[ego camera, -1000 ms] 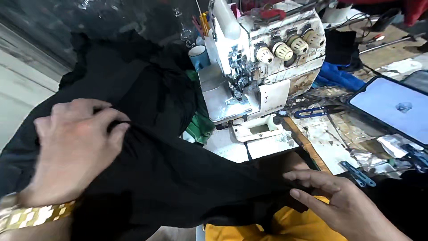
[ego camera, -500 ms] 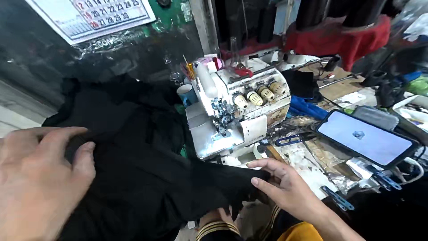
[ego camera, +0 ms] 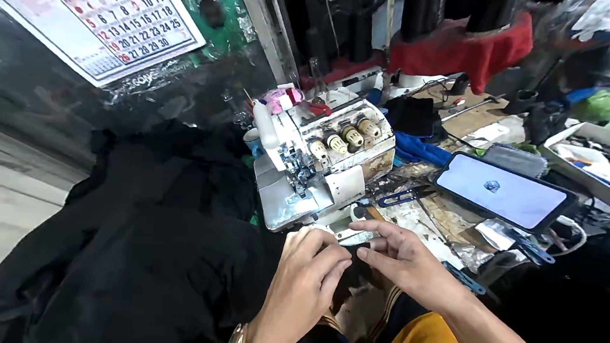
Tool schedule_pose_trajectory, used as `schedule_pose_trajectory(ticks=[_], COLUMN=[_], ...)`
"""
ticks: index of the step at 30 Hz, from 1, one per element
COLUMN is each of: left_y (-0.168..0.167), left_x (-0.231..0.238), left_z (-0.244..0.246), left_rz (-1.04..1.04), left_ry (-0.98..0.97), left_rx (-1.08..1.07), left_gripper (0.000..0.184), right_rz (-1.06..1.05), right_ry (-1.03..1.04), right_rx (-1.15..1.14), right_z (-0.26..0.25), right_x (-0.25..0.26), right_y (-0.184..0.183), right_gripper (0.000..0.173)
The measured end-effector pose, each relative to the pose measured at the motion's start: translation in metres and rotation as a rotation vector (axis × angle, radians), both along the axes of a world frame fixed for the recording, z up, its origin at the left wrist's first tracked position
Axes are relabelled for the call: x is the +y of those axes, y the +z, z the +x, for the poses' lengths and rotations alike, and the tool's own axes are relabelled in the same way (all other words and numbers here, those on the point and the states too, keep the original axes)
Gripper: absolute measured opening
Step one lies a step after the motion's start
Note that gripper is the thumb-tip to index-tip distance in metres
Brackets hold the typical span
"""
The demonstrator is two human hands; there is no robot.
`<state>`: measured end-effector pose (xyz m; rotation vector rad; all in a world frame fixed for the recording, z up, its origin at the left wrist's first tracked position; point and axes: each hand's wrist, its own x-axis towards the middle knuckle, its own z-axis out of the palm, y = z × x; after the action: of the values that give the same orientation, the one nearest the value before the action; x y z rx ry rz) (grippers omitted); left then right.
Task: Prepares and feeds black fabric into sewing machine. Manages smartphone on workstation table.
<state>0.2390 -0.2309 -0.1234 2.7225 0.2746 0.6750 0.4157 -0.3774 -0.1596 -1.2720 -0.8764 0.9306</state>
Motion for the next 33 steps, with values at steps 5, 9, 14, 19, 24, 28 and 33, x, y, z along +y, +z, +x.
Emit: schedule_pose_trajectory(ticks=[5, 9, 14, 19, 24, 28, 33], left_y=[0.011, 0.002, 0.018, 0.028, 0.027, 0.031, 0.021], left_x=[-0.003, -0.001, 0.014, 0.025, 0.029, 0.029, 0.032], left_z=[0.006, 0.023, 0.021, 0.011, -0.002, -0.005, -0.011], left_rz=[-0.168, -0.223, -0.262, -0.401, -0.467, -0.472, -0.345], left_ry=[-0.021, -0.005, -0.06, -0.016, 0.054, 0.068, 0.108], left_rx=[-0.073, -0.063, 0.219, 0.019, -0.04, -0.06, -0.088], left_gripper=[0.014, 0.012, 0.029, 0.014, 0.009, 0.012, 0.018], right_rz=[0.069, 0.079, 0.08, 0.118, 0.104, 0.059, 0.047], right_ry=[-0.021, 0.016, 0.04, 0.016, -0.109, -0.126, -0.107], right_rx=[-0.092, -0.187, -0.287, -0.278, -0.259, -0.258, -0.245], right_z=[0.003, 0.004, 0.002, -0.016, -0.023, -0.023, -0.026], right_x=[0.001, -0.003, -0.008, 0.003, 0.008, 0.012, 0.011], right_y=[-0.001, 0.005, 0.022, 0.015, 0.009, 0.009, 0.007], right_gripper=[0.039, 0.042, 0.044, 0.052, 0.032, 0.03, 0.018])
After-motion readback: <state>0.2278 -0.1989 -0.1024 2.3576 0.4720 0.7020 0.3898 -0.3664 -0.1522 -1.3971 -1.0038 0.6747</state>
